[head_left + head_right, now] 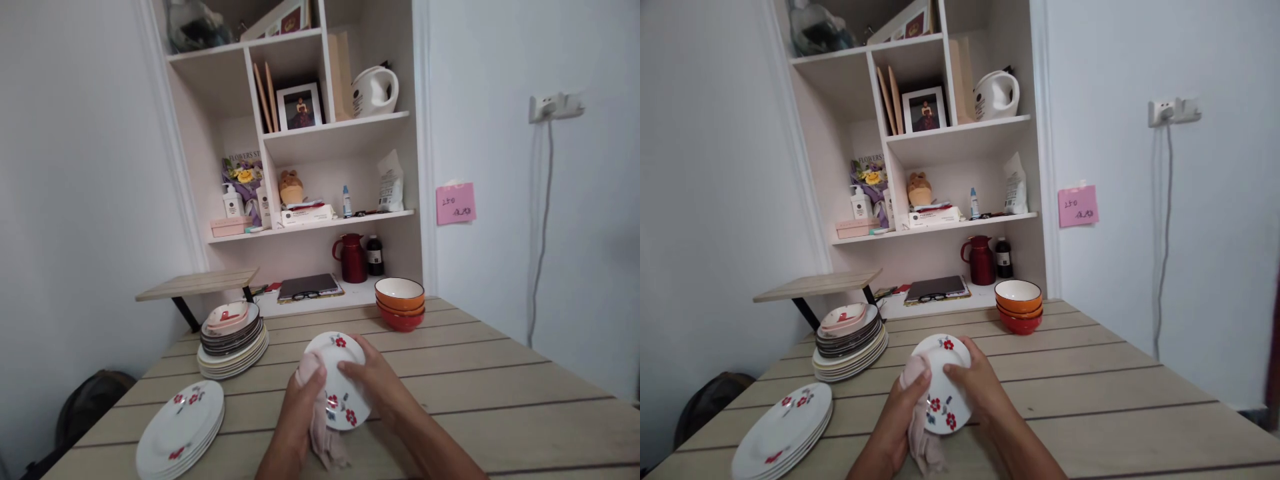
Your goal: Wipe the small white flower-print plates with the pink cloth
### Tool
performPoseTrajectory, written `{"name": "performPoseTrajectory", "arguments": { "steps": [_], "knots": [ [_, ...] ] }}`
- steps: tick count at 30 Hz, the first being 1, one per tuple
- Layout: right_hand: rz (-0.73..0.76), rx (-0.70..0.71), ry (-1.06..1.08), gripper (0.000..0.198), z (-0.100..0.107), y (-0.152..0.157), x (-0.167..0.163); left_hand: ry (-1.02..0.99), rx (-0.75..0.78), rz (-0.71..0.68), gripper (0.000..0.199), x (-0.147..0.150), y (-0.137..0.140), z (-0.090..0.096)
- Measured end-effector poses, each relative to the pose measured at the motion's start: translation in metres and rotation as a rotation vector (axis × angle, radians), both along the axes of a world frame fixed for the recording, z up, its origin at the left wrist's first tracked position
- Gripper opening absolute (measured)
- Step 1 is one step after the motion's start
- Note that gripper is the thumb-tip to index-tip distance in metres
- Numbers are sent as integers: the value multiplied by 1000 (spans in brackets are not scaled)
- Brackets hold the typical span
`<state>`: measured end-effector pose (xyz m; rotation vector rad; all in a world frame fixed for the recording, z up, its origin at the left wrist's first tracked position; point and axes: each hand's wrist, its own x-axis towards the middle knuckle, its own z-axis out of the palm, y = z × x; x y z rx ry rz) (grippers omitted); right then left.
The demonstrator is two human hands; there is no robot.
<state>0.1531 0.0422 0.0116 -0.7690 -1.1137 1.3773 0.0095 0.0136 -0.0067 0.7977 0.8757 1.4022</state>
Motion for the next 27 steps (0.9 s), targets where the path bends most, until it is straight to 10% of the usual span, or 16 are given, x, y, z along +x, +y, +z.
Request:
{"name": "performPoseTrajectory", "arguments": {
  "steps": [15, 27],
  "knots": [
    [-106, -188, 659, 68, -11, -9, -33, -245, 16, 56, 57, 21, 1, 2],
    [48, -29, 58, 59, 6, -6, 1, -48, 92, 61, 58, -3, -1, 10]
  ]
}}
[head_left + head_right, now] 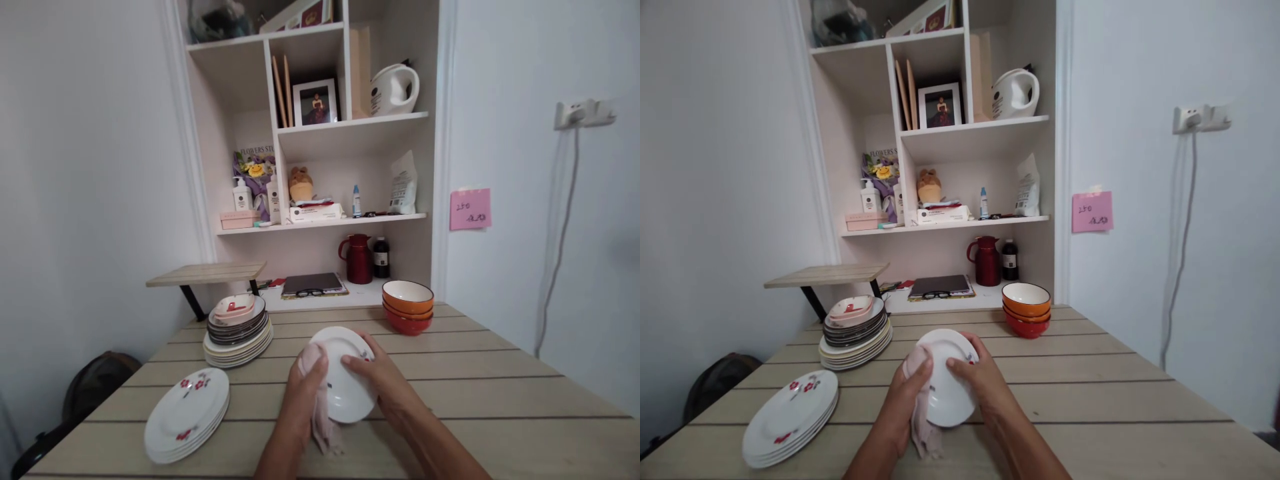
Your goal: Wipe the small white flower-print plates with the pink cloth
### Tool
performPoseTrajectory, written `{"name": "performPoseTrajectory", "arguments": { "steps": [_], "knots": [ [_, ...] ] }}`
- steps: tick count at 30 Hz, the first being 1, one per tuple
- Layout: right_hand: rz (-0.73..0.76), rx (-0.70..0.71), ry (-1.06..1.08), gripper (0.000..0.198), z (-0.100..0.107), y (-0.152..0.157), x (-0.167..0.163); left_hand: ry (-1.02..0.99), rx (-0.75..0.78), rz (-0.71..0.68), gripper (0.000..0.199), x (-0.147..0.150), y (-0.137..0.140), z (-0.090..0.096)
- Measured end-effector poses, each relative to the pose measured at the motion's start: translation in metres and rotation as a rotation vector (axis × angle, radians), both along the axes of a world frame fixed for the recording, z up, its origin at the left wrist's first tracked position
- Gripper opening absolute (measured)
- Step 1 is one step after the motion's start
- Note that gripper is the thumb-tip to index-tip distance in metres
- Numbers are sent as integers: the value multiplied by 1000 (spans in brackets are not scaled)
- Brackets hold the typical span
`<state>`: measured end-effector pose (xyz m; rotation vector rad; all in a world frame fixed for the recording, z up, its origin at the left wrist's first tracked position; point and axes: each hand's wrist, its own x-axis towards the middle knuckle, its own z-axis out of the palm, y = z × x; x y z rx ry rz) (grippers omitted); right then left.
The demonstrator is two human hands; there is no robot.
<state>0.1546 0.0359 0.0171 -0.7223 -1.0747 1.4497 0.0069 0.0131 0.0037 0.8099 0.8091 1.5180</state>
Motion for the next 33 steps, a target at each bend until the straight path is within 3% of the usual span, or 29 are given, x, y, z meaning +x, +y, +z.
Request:
{"name": "performPoseTrajectory", "arguments": {
  "steps": [4, 7, 11, 16, 19, 23, 26, 33],
  "knots": [
    [-9, 32, -14, 54, 1, -5, -3, 4, 49, -80, 60, 2, -6, 4],
    [-93, -18, 67, 51, -1, -8, -10, -8, 24, -59, 57, 3, -6, 4],
    [-208, -93, 227, 63, -4, -10, -22, -72, -69, -4, 53, 10, -2, 0],
    [-294, -177, 386, 76, -6, -10, -30, -172, -89, -49, 58, 23, 1, -8],
    [-259, -188, 386, 72, -8, -10, -30, -169, -78, -10, 57, 24, 3, -10],
    [-123, -148, 207, 55, -9, -5, -21, -94, -78, 82, 55, 14, 2, -7],
    [-98, -94, 99, 44, -8, -2, -14, -9, -74, 57, 56, 5, 1, -4],
    [-55, -98, 94, 43, 4, -9, -9, 104, -7, -31, 52, -2, -1, 0]
  ]
}}
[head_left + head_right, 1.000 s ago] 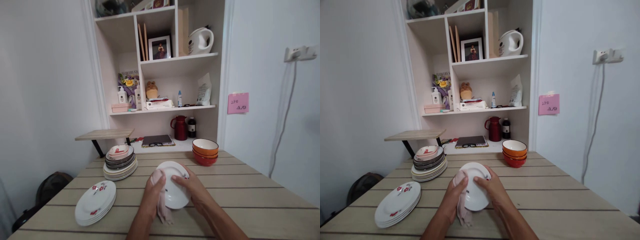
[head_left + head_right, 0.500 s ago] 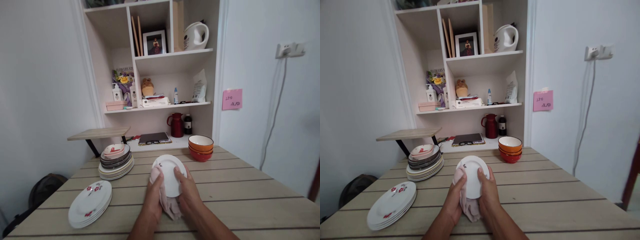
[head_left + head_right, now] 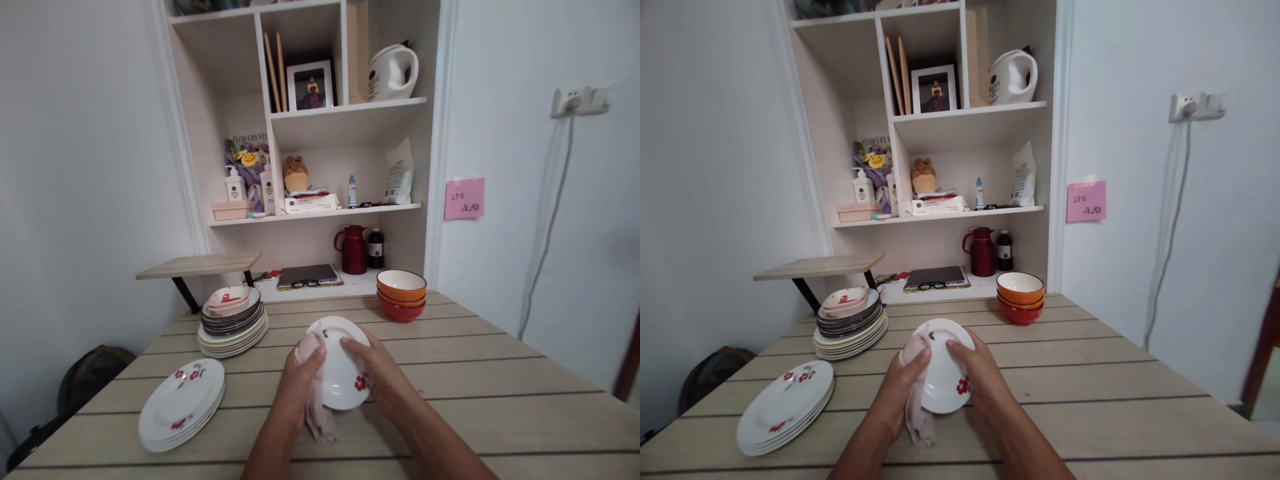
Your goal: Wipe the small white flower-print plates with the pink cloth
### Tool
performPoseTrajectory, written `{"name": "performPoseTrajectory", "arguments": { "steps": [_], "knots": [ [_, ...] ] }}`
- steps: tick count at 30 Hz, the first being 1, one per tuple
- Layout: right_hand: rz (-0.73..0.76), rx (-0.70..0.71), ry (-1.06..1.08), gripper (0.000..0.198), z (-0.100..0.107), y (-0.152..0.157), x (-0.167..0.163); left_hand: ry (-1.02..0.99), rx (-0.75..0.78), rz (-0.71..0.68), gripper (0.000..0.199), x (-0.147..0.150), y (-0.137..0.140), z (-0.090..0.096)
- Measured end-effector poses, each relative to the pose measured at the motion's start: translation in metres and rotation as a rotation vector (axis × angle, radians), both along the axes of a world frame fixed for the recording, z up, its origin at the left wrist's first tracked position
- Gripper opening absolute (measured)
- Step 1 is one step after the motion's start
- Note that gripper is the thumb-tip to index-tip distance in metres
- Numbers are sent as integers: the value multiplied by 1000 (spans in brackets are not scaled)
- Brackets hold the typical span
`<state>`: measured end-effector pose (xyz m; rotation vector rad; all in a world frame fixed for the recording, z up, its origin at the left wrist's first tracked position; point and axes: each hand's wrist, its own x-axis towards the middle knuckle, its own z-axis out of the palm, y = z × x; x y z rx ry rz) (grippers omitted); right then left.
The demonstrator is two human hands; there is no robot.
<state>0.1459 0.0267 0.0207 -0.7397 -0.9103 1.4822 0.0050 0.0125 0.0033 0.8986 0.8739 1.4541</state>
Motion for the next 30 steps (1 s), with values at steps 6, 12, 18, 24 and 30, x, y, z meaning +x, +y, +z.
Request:
{"name": "performPoseTrajectory", "arguments": {
  "steps": [6, 12, 18, 24, 30],
  "knots": [
    [-25, 19, -36, 45, 1, -4, -2, 19, -4, -77, 49, -4, -2, 2],
    [-150, 3, 70, 53, -9, 0, -10, -150, -55, -47, 54, 9, 0, -2],
    [-224, -87, 213, 68, -13, 5, -14, -234, -120, -34, 56, 24, -3, -8],
    [-160, -107, 252, 66, -17, 6, -14, -212, -89, 31, 54, 24, -3, -6],
    [49, -57, 150, 56, -9, 0, -12, -103, 19, 152, 49, 14, -11, 10]
  ]
}}
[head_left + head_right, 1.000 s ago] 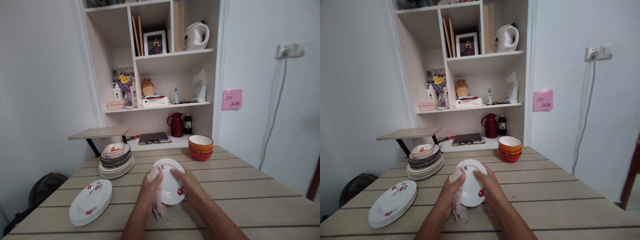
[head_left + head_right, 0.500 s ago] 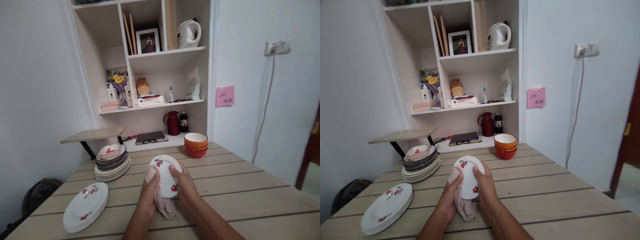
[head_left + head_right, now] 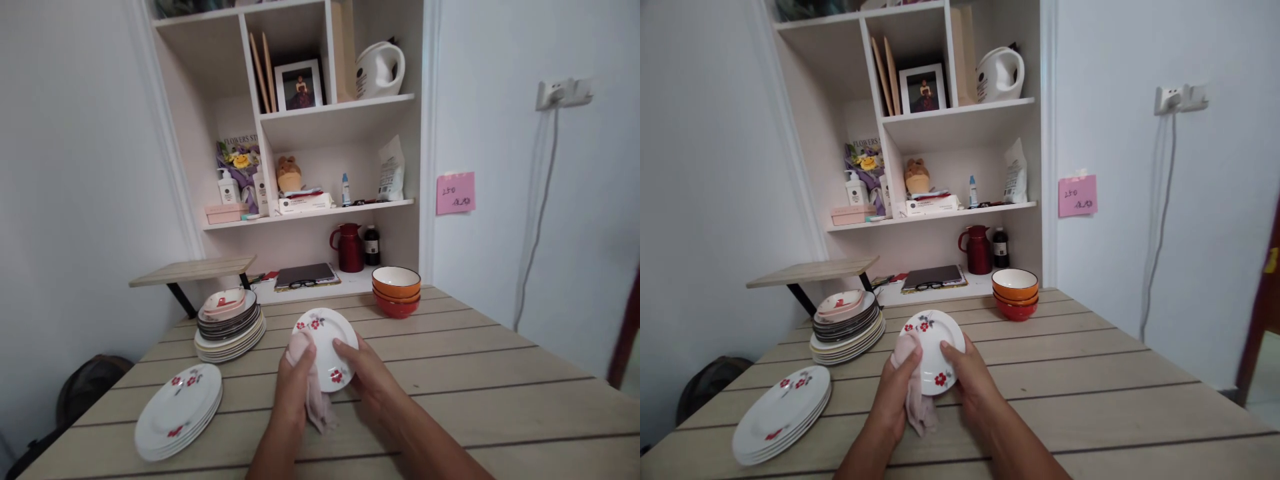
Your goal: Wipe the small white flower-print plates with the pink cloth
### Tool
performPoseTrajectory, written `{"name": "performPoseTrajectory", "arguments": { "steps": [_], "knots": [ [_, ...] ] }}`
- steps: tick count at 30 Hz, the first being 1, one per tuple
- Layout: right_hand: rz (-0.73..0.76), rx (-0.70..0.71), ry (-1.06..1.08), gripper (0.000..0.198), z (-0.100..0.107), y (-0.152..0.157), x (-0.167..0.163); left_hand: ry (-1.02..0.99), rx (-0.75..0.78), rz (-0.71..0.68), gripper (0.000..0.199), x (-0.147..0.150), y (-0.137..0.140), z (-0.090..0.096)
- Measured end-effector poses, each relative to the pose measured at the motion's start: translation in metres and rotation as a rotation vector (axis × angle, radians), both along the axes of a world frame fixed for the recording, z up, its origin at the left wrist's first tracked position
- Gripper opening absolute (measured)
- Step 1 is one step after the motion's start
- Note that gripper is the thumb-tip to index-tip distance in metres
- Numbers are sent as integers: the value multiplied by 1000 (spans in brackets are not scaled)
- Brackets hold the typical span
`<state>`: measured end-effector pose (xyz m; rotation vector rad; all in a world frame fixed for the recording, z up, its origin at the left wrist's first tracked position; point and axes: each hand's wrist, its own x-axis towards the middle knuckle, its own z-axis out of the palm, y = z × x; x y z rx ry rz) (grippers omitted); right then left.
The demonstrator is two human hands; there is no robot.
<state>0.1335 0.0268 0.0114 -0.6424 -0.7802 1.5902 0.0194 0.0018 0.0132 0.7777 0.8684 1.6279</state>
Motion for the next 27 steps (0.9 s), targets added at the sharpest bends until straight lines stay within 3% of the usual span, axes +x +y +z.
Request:
{"name": "performPoseTrajectory", "arguments": {
  "steps": [6, 13, 16, 19, 23, 27],
  "knots": [
    [24, -13, 73, 51, -2, -1, -2, 57, 59, 71, 57, 1, -4, 6],
    [-70, -128, 202, 43, -16, 10, -6, -109, 30, -49, 60, -3, 2, -2],
    [-125, -150, 263, 42, -22, 17, -4, -125, 22, -64, 52, -5, 9, -10],
    [-182, -132, 277, 42, -23, 21, -1, -78, 9, -79, 39, -5, 12, -14],
    [-225, -109, 234, 40, -21, 22, 2, -19, -38, -116, 38, -7, 13, -19],
    [-241, -58, 217, 48, -16, 19, 2, 21, -68, -12, 39, -10, 15, -25]
  ]
}}
